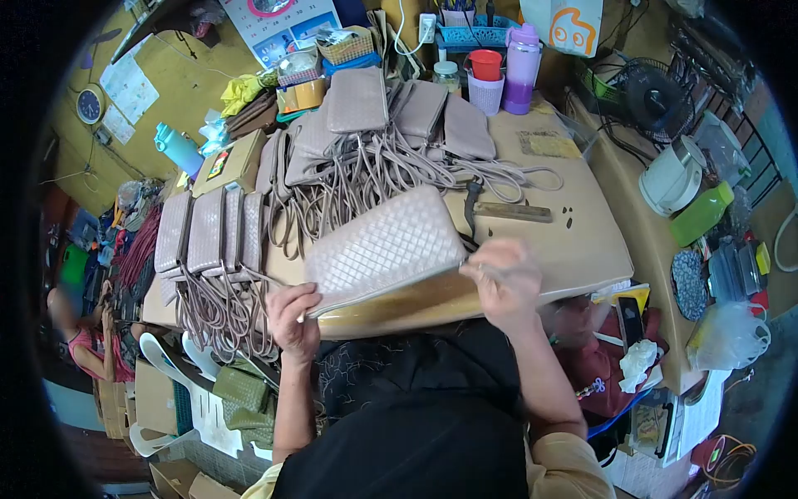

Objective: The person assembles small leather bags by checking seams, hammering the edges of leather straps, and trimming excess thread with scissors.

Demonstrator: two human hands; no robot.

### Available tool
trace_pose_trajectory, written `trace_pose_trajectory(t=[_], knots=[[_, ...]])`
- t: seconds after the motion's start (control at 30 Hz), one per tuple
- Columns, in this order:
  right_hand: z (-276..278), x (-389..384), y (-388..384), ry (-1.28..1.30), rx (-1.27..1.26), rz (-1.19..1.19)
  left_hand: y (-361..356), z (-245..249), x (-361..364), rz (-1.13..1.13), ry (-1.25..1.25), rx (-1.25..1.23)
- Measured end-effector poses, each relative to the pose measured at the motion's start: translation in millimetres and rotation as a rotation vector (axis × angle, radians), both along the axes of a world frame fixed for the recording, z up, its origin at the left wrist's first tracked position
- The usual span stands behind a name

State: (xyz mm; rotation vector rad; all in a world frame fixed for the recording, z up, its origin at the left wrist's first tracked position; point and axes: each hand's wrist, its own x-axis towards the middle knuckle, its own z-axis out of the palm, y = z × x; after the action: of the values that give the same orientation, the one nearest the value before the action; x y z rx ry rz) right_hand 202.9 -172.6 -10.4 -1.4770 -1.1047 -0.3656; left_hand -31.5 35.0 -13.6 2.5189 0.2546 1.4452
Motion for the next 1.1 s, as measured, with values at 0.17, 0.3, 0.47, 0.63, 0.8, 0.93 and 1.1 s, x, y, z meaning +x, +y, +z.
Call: trace_pose_trajectory(t=[0.17, 0.3, 0.47, 0.63, 0.8, 0.93, 1.1], knots=[[-41.4, 17.8, -57.8, 0.076, -0.634, 0.055, 11.7, -41.2, -15.2, -0.169, 0.549, -0.220], [-31.3, -6.1, -20.2, 0.103, -0.452, -0.061, -8.5, -31.6, 18.6, 0.001, 0.387, -0.255], [-49.8, -31.2, 64.3, -0.328, -0.668, -0.230, -25.9, -48.6, 75.2, 0.057, 0.584, -0.185], [-65.5, 4.7, 34.1, 0.136, -0.566, -0.008, -18.0, -47.6, 61.9, 0.103, 0.787, -0.195], [-72.7, 32.1, 26.0, -0.042, -0.557, -0.234, -37.1, -36.8, 70.3, -0.007, 0.790, -0.079], [-76.6, 39.7, 54.7, -0.002, -0.401, -0.127, -72.3, -44.3, 86.5, -0.091, 0.822, -0.011], [-47.1, 87.1, 22.1, -0.385, -0.577, -0.594, -56.7, -33.2, 53.1, -0.196, 0.912, -0.045]])
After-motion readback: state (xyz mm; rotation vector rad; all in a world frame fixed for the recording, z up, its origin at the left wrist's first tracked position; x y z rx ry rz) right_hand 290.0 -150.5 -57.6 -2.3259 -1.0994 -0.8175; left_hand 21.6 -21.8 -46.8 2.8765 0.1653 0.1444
